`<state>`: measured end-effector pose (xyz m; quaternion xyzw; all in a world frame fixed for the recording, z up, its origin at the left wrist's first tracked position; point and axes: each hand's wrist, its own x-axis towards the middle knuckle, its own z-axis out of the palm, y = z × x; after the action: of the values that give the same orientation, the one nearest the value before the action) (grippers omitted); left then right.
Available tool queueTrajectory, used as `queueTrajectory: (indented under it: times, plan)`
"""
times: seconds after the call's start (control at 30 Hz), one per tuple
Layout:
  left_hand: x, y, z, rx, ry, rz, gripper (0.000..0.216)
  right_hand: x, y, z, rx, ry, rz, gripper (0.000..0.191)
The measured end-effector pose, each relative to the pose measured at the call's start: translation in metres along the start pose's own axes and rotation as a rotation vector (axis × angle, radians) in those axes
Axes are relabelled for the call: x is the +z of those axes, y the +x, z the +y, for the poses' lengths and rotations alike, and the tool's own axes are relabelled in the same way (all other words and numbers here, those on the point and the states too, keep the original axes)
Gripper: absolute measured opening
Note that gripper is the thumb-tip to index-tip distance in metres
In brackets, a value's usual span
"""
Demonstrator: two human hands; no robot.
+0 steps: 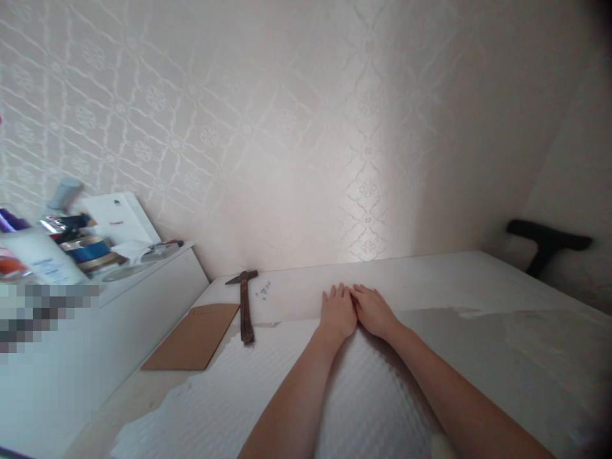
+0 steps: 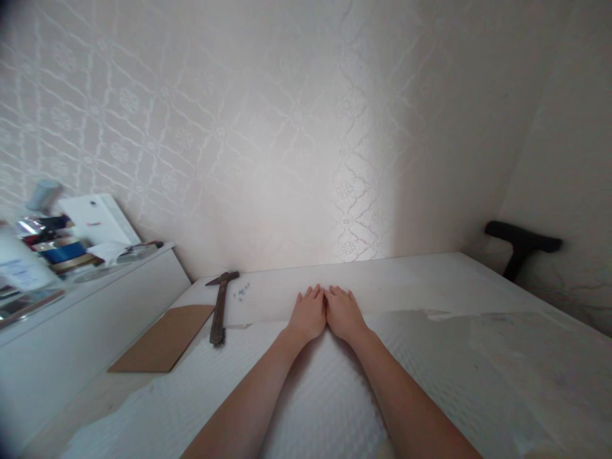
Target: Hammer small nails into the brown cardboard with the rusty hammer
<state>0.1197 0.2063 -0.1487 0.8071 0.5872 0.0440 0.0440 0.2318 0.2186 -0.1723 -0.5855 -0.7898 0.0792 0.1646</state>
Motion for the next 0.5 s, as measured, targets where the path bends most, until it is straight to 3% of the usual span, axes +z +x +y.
queueTrajectory:
  times: [0.5]
  plan:
    - [0.0029, 0.0011, -0.0015, 0.01, 0.028, 0.019, 0.051, -0.0002, 0.0007, 0.0, -0.009, 0.008, -0.007, 0.047]
